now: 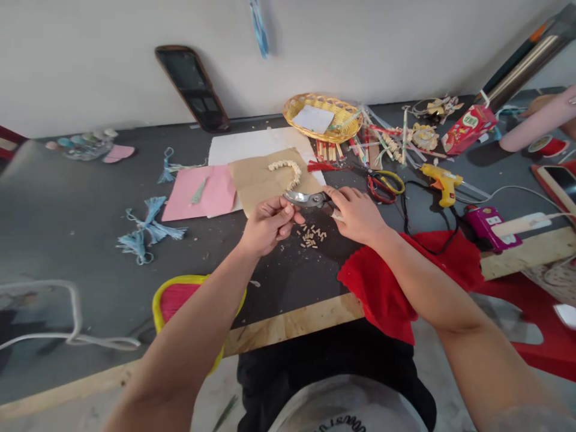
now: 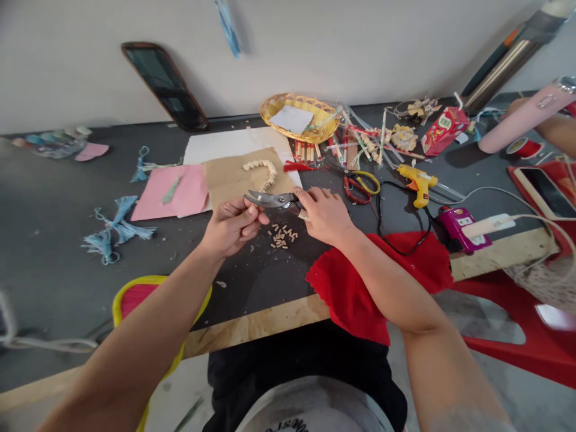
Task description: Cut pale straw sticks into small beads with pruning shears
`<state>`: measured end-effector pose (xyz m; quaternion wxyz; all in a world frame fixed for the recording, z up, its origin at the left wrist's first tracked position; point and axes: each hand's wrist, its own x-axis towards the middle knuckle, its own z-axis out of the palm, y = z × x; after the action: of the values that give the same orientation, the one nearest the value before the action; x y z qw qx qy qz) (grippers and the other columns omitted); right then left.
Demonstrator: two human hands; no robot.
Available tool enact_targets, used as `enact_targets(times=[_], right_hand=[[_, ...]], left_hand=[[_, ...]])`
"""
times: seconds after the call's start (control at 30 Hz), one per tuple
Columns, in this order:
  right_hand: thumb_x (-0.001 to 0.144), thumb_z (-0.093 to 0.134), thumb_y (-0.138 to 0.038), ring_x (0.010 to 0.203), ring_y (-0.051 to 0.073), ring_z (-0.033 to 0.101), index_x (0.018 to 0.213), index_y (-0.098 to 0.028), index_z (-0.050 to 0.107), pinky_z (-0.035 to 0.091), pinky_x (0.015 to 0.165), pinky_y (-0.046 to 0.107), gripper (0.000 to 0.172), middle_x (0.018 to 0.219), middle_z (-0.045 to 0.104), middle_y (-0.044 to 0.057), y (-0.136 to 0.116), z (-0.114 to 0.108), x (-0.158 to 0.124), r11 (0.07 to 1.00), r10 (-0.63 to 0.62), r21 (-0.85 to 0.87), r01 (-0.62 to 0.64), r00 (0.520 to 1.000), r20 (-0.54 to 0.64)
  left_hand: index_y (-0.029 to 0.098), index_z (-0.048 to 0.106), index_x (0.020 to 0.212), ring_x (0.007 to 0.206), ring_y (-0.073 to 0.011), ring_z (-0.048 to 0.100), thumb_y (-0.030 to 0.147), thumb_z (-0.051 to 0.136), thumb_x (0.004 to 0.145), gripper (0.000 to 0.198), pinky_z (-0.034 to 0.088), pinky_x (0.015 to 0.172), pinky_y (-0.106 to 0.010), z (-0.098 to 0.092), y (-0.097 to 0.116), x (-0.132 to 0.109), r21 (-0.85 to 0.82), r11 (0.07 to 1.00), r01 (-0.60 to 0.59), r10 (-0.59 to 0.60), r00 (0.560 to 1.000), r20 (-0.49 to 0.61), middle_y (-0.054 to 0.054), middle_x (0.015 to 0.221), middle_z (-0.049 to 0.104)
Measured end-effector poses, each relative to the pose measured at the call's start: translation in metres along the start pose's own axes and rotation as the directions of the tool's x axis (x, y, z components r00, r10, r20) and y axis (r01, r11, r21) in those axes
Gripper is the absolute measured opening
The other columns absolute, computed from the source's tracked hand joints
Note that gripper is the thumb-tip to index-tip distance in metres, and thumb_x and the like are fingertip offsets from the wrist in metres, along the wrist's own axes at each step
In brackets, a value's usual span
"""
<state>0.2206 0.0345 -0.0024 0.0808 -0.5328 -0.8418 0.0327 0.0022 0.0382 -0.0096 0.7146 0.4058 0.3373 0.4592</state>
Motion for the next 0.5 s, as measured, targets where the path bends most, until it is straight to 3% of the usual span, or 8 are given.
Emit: enact_targets(times=[0.23,0.5], right_hand=[[0.086,0.047,-0.020,0.103,0.027,0.055,0.143,-0.019,0.033,0.045,0.087,0.041,0.059,0.120,0.056,0.013,0.0057,0.0002,0.0005,0.993,-0.096,0.060,0.097,0.995,-0.014],[0.089,0.044,-0.023,0.097,0.024,0.058,0.139,-0.020,0.039,0.046,0.079,0.034,0.051,0.113,0.059,0.011,-0.0042,-0.0024,-0.0014,0.994,-0.061,0.087,0.062,0.998,-0.013]], left_hand=[[0.009,0.068,0.078,0.027,-0.0016,0.033,0.020,0.074,0.074,0.014,0.024,0.025,-0.012,-0.0076,0.0041,-0.0026,-0.140,0.983,0.121,-0.093,0.976,0.195,-0.005,0.058,0.068],[0.010,0.069,0.078,0.025,-0.0008,0.031,0.014,0.064,0.081,0.007,0.021,0.024,-0.010,-0.0101,0.0041,-0.0035,-0.214,0.967,0.139,-0.085,0.966,0.243,-0.005,0.058,0.068]])
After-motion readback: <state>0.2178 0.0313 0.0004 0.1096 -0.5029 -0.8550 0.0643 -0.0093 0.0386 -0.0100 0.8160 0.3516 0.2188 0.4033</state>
